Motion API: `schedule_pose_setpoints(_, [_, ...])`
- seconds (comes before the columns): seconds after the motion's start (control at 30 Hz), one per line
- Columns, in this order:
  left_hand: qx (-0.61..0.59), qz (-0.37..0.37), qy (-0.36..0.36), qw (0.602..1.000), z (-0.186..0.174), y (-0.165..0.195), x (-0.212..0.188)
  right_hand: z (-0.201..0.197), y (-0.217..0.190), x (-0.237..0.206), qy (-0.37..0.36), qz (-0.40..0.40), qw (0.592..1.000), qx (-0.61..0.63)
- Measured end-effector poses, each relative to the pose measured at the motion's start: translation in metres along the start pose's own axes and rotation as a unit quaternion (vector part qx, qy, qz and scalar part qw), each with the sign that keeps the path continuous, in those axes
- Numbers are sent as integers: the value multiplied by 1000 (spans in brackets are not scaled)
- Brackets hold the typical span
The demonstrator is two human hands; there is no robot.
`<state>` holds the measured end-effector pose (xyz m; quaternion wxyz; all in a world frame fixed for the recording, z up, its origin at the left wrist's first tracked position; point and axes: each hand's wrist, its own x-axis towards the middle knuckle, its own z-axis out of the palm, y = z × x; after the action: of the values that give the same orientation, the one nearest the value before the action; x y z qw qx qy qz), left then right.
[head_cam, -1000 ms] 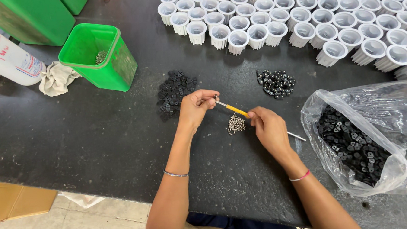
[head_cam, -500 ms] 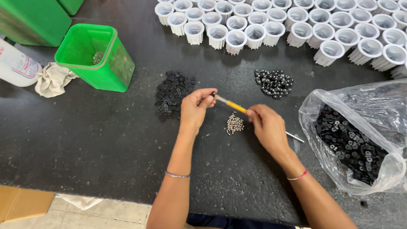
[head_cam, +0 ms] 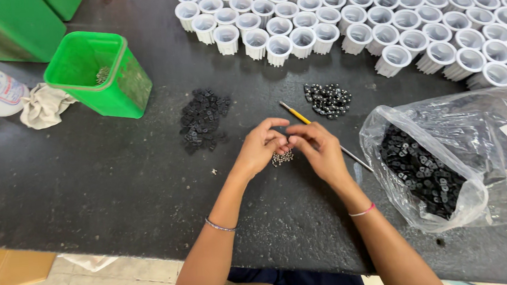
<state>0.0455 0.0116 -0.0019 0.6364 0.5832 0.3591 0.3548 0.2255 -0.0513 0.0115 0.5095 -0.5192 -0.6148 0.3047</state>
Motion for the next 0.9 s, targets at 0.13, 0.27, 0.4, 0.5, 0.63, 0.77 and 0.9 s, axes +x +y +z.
schedule_pose_setpoints(0.13, [62, -30, 35, 997, 5, 13, -8, -1, 21, 5, -1, 131, 987, 88])
schedule_pose_setpoints(0.27, [47, 11, 104, 993, -3, 18, -5, -20, 37, 15, 106, 124, 985, 56])
schedule_pose_setpoints(0.4, [77, 59, 178, 979, -21, 19, -3, -39, 46, 25, 167, 57, 982, 67])
schedule_pose_setpoints(0.5, [129, 67, 257, 955, -46, 23, -5, -43, 48, 25, 171, 64, 980, 77])
schedule_pose_setpoints(0.63, [222, 128, 407, 877, -83, 30, -14, -35, 41, 19, 146, 77, 983, 79])
schedule_pose_setpoints(0.77, [281, 107, 478, 825, -104, 31, -24, -16, 26, 11, 102, 75, 991, 52])
schedule_pose_setpoints(0.9, [380, 28, 475, 793, -108, 20, -24, 0, 12, 6, 52, 56, 996, 40])
